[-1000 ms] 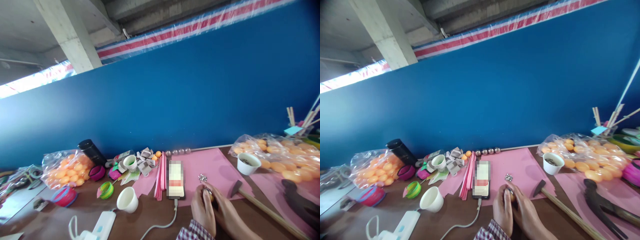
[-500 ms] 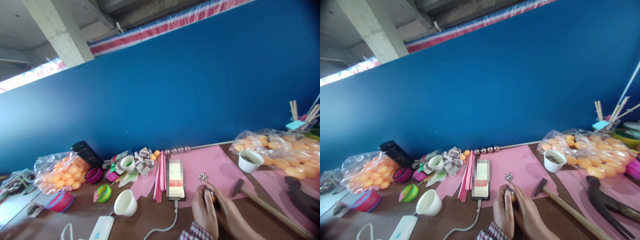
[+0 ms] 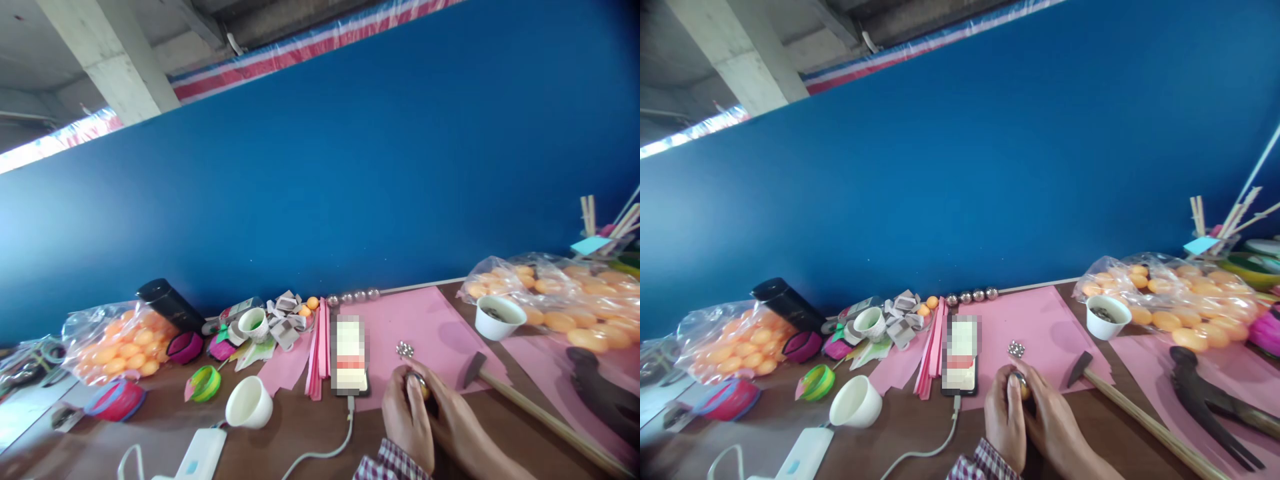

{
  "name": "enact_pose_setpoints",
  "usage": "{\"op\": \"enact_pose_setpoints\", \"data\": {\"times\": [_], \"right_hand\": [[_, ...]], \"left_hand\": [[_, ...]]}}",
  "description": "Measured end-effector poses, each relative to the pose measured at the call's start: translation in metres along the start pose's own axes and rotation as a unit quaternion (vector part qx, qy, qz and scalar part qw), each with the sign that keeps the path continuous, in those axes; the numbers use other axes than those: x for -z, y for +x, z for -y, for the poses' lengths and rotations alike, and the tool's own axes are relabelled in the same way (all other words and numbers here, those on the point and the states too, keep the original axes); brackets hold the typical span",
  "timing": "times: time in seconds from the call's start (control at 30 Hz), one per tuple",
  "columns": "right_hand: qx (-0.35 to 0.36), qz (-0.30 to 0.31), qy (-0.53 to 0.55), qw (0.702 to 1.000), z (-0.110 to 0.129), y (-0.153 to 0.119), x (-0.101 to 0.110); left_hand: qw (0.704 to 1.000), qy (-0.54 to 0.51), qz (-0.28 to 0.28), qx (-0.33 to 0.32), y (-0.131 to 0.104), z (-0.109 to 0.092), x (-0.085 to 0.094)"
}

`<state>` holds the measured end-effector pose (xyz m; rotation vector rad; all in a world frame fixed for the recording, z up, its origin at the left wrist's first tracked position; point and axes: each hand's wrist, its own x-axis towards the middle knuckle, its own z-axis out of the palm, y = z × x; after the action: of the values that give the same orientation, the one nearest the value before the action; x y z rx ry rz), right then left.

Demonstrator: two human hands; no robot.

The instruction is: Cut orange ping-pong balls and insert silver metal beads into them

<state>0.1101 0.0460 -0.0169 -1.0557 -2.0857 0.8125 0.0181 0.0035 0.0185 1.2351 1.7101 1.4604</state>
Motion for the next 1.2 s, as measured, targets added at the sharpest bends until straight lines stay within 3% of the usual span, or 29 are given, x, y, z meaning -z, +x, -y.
{"op": "enact_pose_setpoints", "data": {"times": [0.63,0.9,1.2], "right_hand": [[0.003,-0.021,0.013,1.0,0.004,0.001,0.001],[-0.006,-0.009,0.016,1.0,-0.002,0.0,-0.002],[-0.021,0.0,0.022,1.0,0.009,0.001,0.004]], "left_hand": [[1.0,-0.005,0.002,-0.001,0.001,-0.001,0.001],[1.0,-0.012,0.008,0.006,0.001,0.002,0.0],[1.0,-0.014,0.001,0.001,0.0,0.001,-0.001]]}}
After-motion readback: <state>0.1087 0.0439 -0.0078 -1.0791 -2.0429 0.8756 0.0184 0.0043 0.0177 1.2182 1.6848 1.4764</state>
